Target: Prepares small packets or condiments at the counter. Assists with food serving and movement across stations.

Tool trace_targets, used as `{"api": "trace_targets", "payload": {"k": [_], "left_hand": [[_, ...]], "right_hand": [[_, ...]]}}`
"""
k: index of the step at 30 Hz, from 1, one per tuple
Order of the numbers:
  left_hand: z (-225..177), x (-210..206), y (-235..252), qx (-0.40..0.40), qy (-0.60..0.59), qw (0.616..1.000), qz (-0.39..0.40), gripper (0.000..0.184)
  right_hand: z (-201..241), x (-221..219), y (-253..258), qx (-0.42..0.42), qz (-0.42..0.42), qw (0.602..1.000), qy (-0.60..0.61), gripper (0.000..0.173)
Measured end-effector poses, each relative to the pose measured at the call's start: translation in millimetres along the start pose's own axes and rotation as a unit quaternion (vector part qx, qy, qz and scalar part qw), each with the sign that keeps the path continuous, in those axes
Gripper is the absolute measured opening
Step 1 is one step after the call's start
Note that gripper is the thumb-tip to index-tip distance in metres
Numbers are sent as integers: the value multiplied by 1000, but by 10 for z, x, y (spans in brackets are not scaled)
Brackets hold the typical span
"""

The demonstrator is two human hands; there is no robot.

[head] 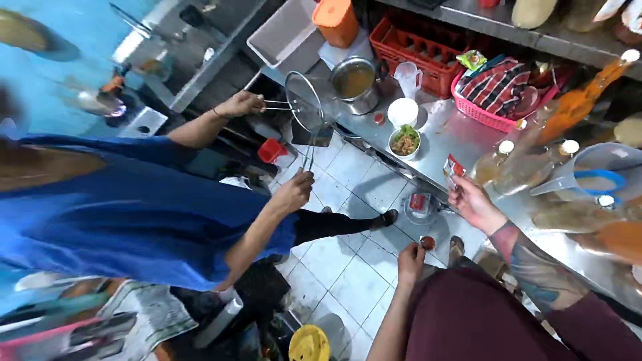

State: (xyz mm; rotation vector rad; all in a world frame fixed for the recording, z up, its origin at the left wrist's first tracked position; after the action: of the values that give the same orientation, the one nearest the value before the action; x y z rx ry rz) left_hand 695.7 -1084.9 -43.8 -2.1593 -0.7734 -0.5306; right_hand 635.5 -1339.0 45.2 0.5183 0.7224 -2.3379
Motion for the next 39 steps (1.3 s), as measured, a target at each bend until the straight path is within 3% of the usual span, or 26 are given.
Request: {"api": "trace_targets", "payload": {"k": [9, 25, 39], "left_hand": [[52, -1, -61, 42, -17, 999, -18, 30], [16, -113, 5, 31, -38, 999, -14, 29], [-45, -215, 42, 5, -42, 999, 18, 27]], "right_hand": [[-122, -77, 108, -17, 50, 997, -47, 24], [-775, 1298, -712, -90, -62, 990, -94, 22], [-848, 1222, -742, -105, -44, 989, -94, 24]]}}
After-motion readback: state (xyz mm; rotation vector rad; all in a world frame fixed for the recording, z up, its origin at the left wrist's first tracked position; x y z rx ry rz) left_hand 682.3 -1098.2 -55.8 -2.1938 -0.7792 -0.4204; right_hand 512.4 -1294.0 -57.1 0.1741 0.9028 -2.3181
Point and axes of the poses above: each hand's wrist, its own y-axis towards the middle knuckle, its own x-axis out of the back of the hand, z = x × y, the point moved 10 cm from there along y, towards the middle knuckle, and after that the axes turned 8 degrees about x, right-handed, at the moved point
